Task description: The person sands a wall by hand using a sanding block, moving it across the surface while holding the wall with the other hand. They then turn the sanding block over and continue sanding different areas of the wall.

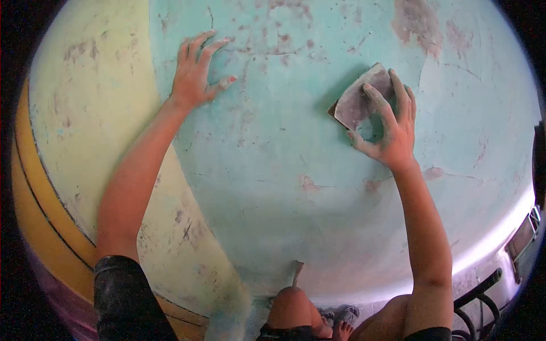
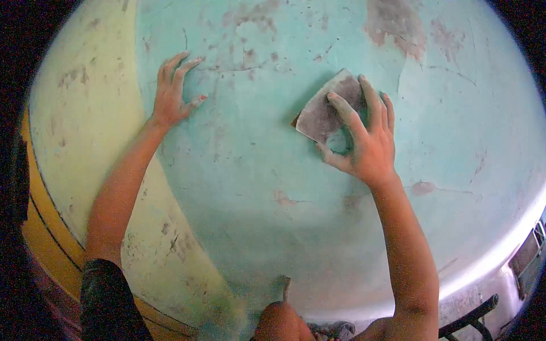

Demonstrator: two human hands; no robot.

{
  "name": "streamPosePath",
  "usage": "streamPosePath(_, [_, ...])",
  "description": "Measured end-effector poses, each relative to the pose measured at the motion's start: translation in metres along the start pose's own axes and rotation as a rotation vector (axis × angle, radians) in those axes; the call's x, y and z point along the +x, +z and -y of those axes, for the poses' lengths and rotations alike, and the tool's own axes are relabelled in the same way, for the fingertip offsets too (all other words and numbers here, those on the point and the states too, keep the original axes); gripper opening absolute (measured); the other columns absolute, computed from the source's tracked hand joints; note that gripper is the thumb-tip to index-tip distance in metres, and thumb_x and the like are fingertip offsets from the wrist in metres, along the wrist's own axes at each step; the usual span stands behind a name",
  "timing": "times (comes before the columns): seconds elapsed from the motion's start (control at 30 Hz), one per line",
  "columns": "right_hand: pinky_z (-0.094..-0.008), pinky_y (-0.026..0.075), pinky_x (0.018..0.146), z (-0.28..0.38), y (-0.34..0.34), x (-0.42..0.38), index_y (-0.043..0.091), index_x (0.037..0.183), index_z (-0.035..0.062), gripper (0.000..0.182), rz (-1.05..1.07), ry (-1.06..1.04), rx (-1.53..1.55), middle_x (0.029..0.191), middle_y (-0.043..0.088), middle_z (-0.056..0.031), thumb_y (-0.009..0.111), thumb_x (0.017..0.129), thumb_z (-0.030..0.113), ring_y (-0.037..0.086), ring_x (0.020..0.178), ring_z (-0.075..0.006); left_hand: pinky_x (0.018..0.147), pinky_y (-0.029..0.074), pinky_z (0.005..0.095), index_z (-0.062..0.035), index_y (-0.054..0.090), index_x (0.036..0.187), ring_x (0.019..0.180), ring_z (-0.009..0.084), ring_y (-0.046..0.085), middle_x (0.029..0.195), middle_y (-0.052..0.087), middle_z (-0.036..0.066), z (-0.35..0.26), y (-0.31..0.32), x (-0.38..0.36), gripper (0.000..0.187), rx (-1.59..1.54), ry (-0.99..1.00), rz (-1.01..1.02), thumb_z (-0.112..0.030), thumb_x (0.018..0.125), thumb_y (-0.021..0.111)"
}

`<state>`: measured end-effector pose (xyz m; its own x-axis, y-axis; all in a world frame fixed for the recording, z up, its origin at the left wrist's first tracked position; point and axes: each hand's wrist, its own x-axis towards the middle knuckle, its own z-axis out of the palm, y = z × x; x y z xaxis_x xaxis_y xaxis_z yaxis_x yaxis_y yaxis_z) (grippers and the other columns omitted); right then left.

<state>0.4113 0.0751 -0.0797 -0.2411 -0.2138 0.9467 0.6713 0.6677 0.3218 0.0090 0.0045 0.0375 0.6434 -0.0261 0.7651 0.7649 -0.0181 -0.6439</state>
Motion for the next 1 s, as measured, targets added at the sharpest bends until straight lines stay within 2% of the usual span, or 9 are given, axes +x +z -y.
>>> streamPosePath(0.1, [-0.0584,0.028,0.114,-0.002,0.000,0.000,0.054,0.140,0.0173,0.087,0.026,0.009,0.017,0.152,0.037,-0.0276,0.086,0.061,0.038,0.041,0.137,-0.0424,0.114,0.027,0.0589,-0.0160,0.049,0.140,0.131,0.0371,0.041,0.144,0.043,0.013,0.001,0.000,0.001,0.071,-0.001,0.004,0.004,-0.056,0.084,0.068])
streamPosePath(0.17, [-0.0589,0.028,0.116,-0.002,0.000,0.001,0.054,0.141,0.0281,0.092,0.006,0.029,0.061,0.153,0.036,-0.0219,0.088,0.056,0.035,0.044,0.135,-0.0385,0.114,0.028,0.0549,-0.0125,0.046,0.142,0.133,0.0396,0.039,0.147,0.042,0.016,0.001,-0.001,0.001,0.074,0.026,0.008,0.026,-0.056,0.086,0.065])
streamPosePath(0.2, [-0.0589,0.028,0.116,-0.002,-0.001,0.001,0.054,0.141,0.0281,0.092,0.006,0.029,0.059,0.153,0.036,-0.0219,0.088,0.056,0.035,0.044,0.135,-0.0385,0.114,0.028,0.0549,-0.0125,0.046,0.142,0.133,0.0396,0.039,0.147,0.042,0.016,0.001,-0.001,0.000,0.074,0.025,0.008,0.025,-0.056,0.086,0.065])
streamPosePath(0.27, [-0.0587,0.027,0.114,-0.002,-0.001,0.001,0.054,0.140,0.0183,0.090,0.017,-0.005,0.063,0.152,0.036,-0.0271,0.088,0.057,0.033,0.040,0.137,-0.0422,0.114,0.027,0.0589,-0.0168,0.048,0.141,0.131,0.0373,0.041,0.146,0.043,0.013,0.000,-0.001,0.000,0.073,-0.010,0.004,-0.005,-0.054,0.083,0.069])
streamPosePath(0.6, [-0.0580,0.028,0.114,0.000,0.003,0.019,0.054,0.140,0.0191,0.086,0.070,-0.060,-0.026,0.153,0.036,-0.0251,0.086,0.062,0.036,0.040,0.136,-0.0423,0.115,0.026,0.0563,-0.0140,0.049,0.142,0.136,0.0381,0.038,0.146,0.043,0.015,-0.001,-0.002,-0.001,0.074,0.010,-0.010,0.030,-0.054,0.082,0.068])
streamPosePath(0.67, [-0.0611,0.027,0.115,0.005,0.007,0.028,0.053,0.141,0.0271,0.090,-0.004,-0.017,0.048,0.154,0.035,-0.0223,0.087,0.059,0.037,0.041,0.137,-0.0390,0.115,0.027,0.0564,-0.0146,0.049,0.142,0.135,0.0383,0.038,0.147,0.042,0.015,0.000,-0.001,-0.001,0.074,0.022,-0.015,0.032,-0.053,0.081,0.070])
streamPosePath(0.7, [-0.0614,0.028,0.115,0.008,0.010,0.030,0.052,0.142,0.0276,0.091,-0.023,-0.016,0.094,0.154,0.034,-0.0223,0.087,0.059,0.037,0.042,0.136,-0.0401,0.115,0.027,0.0564,-0.0146,0.049,0.142,0.135,0.0383,0.038,0.147,0.042,0.015,-0.002,-0.001,-0.002,0.074,0.020,-0.020,0.034,-0.053,0.081,0.070])
streamPosePath(0.8, [-0.0613,0.028,0.114,0.018,0.016,0.030,0.051,0.143,0.0277,0.092,0.010,-0.086,0.109,0.154,0.034,-0.0229,0.087,0.058,0.035,0.043,0.134,-0.0413,0.116,0.027,0.0566,-0.0153,0.048,0.142,0.135,0.0376,0.038,0.147,0.041,0.015,-0.001,-0.002,-0.002,0.074,0.013,-0.031,0.018,-0.055,0.082,0.069])
streamPosePath(1.0, [-0.0620,0.029,0.115,0.024,0.018,0.021,0.053,0.141,0.0262,0.094,0.032,-0.038,0.169,0.154,0.033,-0.0233,0.089,0.055,0.031,0.043,0.134,-0.0414,0.116,0.025,0.0585,-0.0175,0.045,0.144,0.135,0.0374,0.039,0.147,0.042,0.014,-0.002,-0.002,-0.002,0.075,0.016,-0.008,0.030,-0.057,0.084,0.068])
